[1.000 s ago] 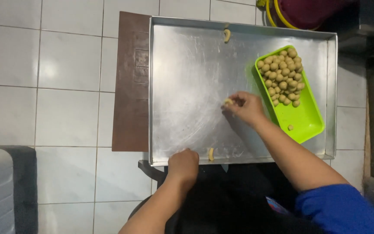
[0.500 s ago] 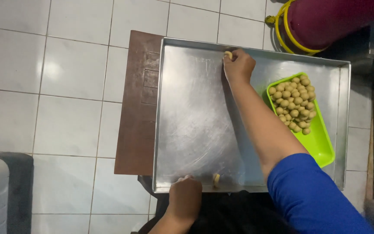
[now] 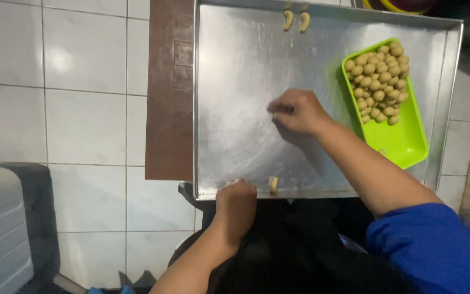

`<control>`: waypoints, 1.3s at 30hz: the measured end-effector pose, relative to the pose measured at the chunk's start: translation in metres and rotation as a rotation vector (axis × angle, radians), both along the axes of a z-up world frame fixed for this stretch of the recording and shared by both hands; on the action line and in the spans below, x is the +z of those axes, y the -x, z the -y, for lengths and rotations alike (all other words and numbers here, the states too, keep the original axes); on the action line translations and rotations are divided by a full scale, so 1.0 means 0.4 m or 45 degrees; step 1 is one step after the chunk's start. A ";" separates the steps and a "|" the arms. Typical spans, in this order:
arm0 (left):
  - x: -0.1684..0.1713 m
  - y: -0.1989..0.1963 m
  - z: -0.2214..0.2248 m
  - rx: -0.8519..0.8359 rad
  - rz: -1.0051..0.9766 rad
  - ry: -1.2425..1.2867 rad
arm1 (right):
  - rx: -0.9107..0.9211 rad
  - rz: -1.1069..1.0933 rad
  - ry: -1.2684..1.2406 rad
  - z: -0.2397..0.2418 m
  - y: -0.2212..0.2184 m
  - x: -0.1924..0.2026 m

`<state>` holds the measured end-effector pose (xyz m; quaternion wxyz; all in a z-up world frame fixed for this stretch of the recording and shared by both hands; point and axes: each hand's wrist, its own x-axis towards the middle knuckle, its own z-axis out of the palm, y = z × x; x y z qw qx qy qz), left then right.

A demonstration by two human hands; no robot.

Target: Shaping small dough balls into crescent-shaped cookies and arranging them on a baking tray.

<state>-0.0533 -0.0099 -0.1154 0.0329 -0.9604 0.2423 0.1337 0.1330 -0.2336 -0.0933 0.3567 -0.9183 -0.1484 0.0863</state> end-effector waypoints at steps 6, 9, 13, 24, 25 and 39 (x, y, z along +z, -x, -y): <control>0.021 -0.044 0.010 0.144 -0.557 0.239 | 0.672 -0.116 -0.025 -0.026 0.272 0.037; 0.032 -0.050 0.007 0.169 -0.609 0.311 | 0.856 -0.086 0.231 -0.057 0.315 0.108; 0.089 -0.059 0.001 0.130 -0.560 0.293 | 0.942 0.133 0.313 -0.024 0.346 -0.009; 0.092 -0.093 0.010 0.108 -0.968 -0.052 | -0.695 -0.333 -0.005 0.036 -0.057 -0.087; 0.025 -0.050 0.009 0.113 -0.964 -0.049 | -0.689 -0.330 -0.004 0.026 -0.111 -0.079; -0.015 -0.035 -0.004 0.216 -0.602 0.228 | -1.021 0.294 0.089 -0.037 -0.488 -0.247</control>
